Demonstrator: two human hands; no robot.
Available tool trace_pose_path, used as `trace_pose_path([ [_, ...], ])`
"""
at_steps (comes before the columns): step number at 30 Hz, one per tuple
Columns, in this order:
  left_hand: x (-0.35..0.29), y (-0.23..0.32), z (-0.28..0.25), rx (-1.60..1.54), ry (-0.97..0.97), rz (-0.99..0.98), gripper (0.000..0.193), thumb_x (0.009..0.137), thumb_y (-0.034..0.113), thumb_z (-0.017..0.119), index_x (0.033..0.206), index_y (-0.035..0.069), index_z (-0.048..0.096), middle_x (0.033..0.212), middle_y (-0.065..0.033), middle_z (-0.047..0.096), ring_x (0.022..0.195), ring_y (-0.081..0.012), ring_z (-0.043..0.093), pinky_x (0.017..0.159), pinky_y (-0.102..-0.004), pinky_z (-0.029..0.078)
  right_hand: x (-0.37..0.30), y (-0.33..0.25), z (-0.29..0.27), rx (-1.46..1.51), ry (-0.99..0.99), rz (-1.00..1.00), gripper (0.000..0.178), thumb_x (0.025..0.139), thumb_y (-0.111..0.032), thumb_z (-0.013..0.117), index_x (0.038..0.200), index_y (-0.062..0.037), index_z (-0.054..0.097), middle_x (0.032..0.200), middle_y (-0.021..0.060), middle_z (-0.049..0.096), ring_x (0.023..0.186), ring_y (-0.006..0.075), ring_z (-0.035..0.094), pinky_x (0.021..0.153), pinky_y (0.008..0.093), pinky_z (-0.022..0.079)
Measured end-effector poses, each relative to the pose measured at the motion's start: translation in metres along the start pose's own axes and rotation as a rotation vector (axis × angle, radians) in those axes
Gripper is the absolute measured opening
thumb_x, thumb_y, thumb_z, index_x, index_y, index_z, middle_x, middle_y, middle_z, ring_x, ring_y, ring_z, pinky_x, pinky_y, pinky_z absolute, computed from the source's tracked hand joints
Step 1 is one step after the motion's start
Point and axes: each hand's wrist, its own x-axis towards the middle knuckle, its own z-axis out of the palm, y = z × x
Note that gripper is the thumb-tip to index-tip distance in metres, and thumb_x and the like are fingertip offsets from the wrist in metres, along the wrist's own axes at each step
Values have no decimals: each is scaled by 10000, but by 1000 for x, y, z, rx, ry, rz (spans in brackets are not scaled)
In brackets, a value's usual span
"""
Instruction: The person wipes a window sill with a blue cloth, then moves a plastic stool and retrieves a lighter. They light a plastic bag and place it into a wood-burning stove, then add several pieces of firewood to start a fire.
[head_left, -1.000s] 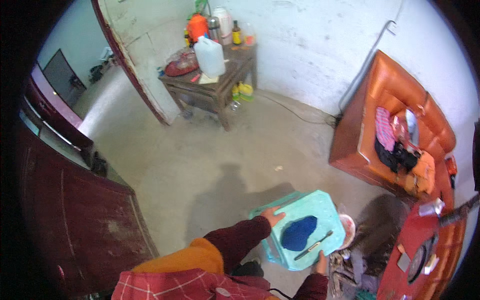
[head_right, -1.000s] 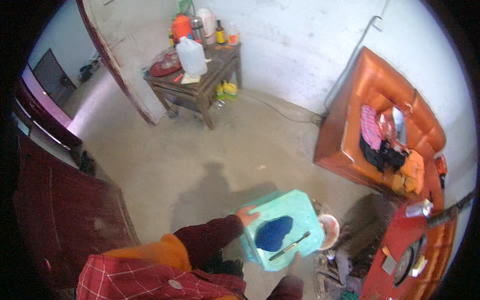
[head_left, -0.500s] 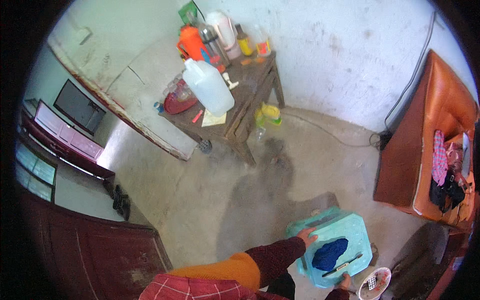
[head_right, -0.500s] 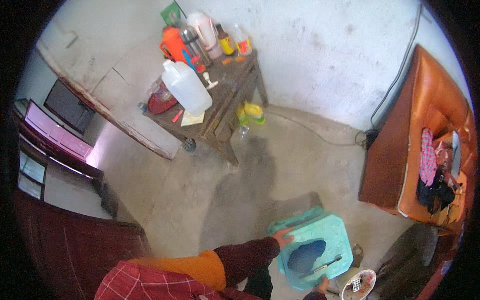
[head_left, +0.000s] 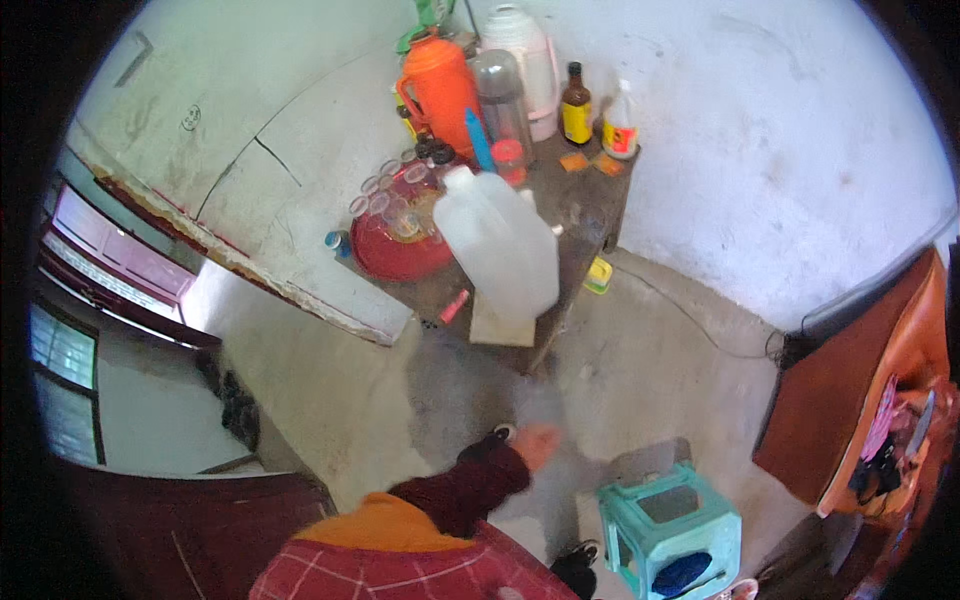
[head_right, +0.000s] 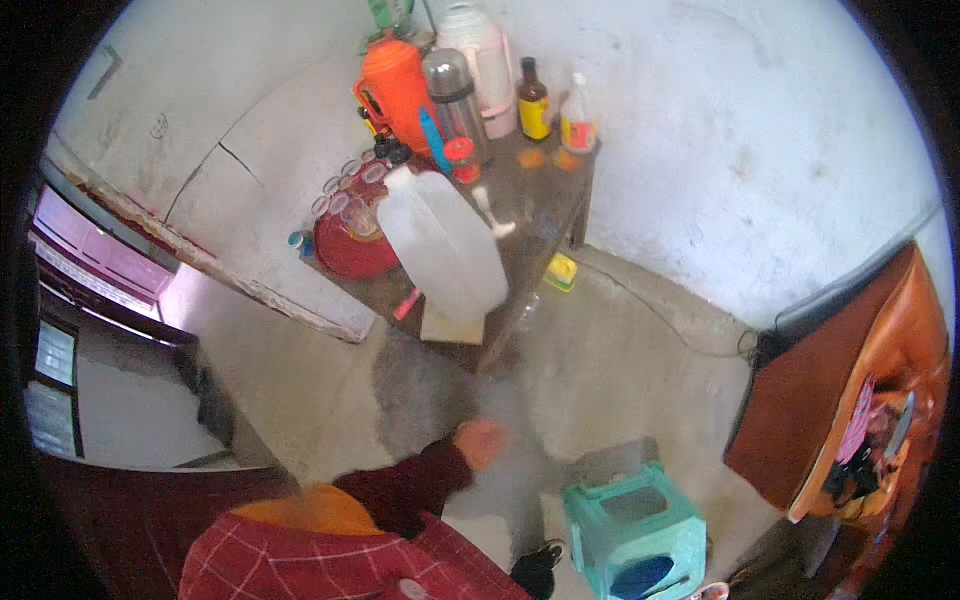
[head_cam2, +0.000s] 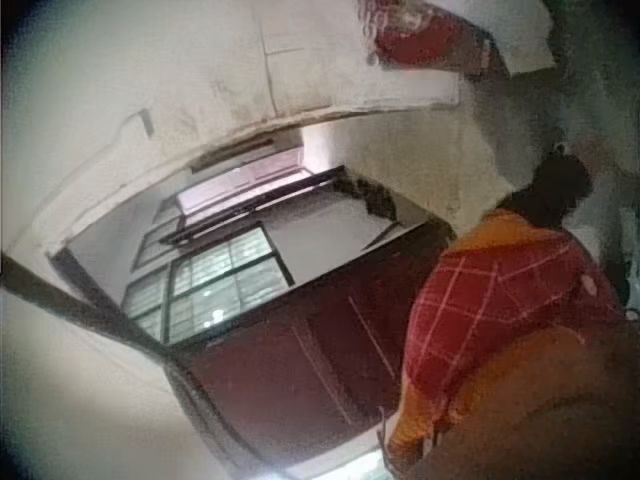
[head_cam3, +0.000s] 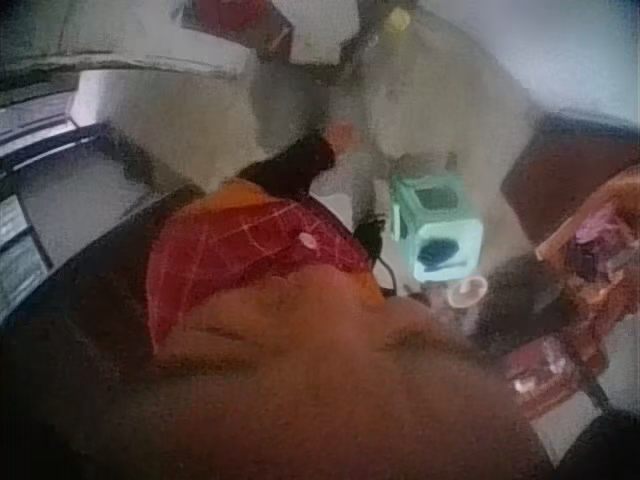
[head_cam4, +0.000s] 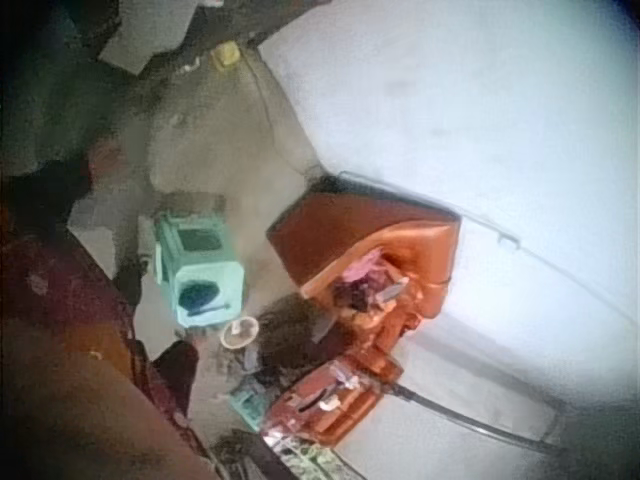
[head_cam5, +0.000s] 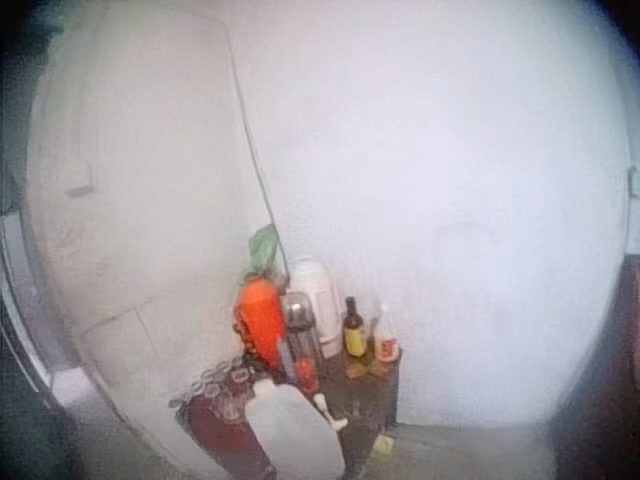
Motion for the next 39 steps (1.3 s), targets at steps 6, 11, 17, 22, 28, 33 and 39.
trace_pose_path([
  [6, 73, 6, -235, 288, 435, -251, 264, 854, 222, 544, 983, -7, 571, 946, -195, 560, 905, -338, 561, 780, -409, 461, -165, -153, 123, 98, -628, -96, 284, 800, -106, 549, 1065, -2, 542, 704, 71, 574, 636, 205, 584, 592, 325, 485],
  [11, 127, -12, -274, 572, 309, -321, 363, 849, 341, 561, 1017, 19, 570, 1080, -204, 513, 1013, -345, 526, 827, -440, 459, -284, -308, 201, 58, -871, -672, 302, 871, -124, 514, 1141, 11, 495, 771, 74, 580, 680, 139, 562, 631, 260, 468],
  [17, 144, -36, -267, 555, 49, -337, 289, 869, 266, 504, 985, 14, 588, 1025, -184, 594, 982, -327, 573, 835, -416, 463, -289, -273, 190, 134, -723, -550, 236, 850, -56, 501, 1074, 13, 530, 726, 67, 597, 600, 139, 572, 539, 267, 472],
  [22, 133, -47, -267, 603, -47, -285, 308, 834, 282, 505, 947, 19, 621, 979, -230, 612, 913, -381, 594, 803, -445, 471, -275, -149, 135, 99, -434, -309, 218, 848, -85, 496, 1031, 17, 553, 699, 62, 589, 566, 142, 566, 515, 279, 475],
  [28, 75, -44, -223, 522, -519, 221, 243, 747, 276, 579, 718, 35, 576, 694, -193, 578, 678, -372, 573, 597, -449, 453, -348, -87, 108, -87, -196, -256, 315, 823, -197, 533, 1088, -38, 591, 904, 172, 649, 780, 294, 632, 699, 374, 495],
  [33, -12, 0, -141, 654, -1026, 234, 183, 685, 211, 641, 677, 52, 552, 637, -151, 595, 626, -312, 604, 580, -411, 474, -424, -49, 140, 40, -201, -347, 350, 834, -268, 521, 1118, -71, 573, 929, 188, 641, 841, 329, 615, 756, 413, 472],
  [39, -183, 79, -66, 633, -1360, 514, 205, 688, 136, 674, 658, 43, 494, 620, -104, 601, 558, -212, 598, 531, -329, 474, -534, 64, 150, 313, -157, -234, 405, 846, -348, 539, 1123, -54, 565, 878, 152, 647, 784, 274, 614, 717, 369, 475],
])
